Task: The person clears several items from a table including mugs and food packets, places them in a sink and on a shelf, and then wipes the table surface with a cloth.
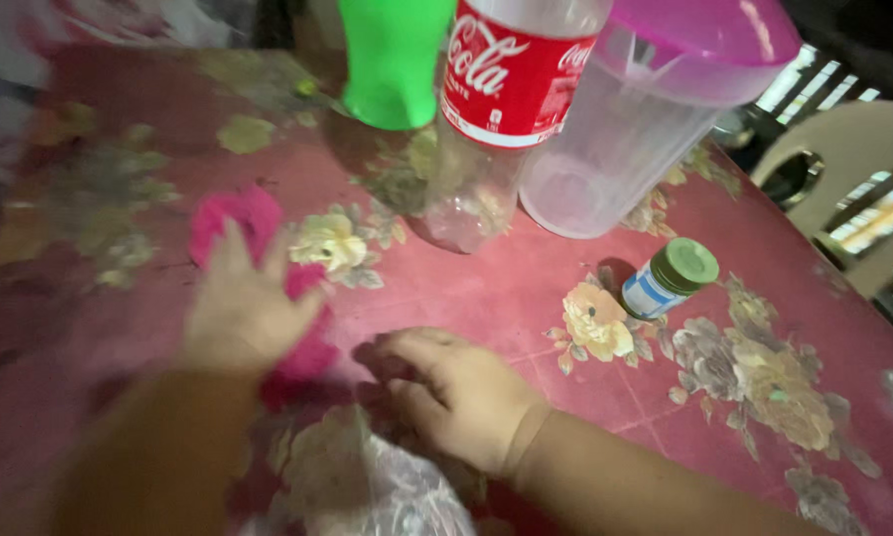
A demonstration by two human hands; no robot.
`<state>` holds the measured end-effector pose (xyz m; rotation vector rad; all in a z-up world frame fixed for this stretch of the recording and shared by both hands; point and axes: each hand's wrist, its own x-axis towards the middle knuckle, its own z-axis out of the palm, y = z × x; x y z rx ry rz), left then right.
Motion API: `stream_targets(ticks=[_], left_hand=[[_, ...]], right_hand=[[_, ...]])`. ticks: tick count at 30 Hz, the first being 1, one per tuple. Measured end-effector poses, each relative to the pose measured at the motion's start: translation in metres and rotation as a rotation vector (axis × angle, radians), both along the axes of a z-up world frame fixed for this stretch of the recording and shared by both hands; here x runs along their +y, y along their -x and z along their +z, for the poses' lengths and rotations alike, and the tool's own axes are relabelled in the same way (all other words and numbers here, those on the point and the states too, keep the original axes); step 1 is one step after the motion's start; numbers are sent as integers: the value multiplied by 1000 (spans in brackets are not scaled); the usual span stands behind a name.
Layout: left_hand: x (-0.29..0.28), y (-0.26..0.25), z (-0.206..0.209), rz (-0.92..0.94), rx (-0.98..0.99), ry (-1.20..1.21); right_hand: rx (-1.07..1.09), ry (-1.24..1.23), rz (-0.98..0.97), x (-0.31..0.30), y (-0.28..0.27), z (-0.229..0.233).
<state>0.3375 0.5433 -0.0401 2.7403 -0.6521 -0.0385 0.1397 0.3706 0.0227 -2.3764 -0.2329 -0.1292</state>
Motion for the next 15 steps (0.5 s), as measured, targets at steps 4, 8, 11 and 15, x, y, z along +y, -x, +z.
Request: stream_targets(ticks=[4, 8, 11, 15], left_hand=[[-12, -84, -6, 74, 117, -93], [-26, -162, -28, 5, -40, -37], [-39, -209, -41, -14, -143, 51], [-35, -245, -51, 5, -48, 30]], right_hand=[[-43, -66, -19, 14, -37, 1], [-39, -30, -79, 23, -70, -14], [-28, -66, -119, 30, -89, -26], [-34, -3, -161, 38, -105, -47]])
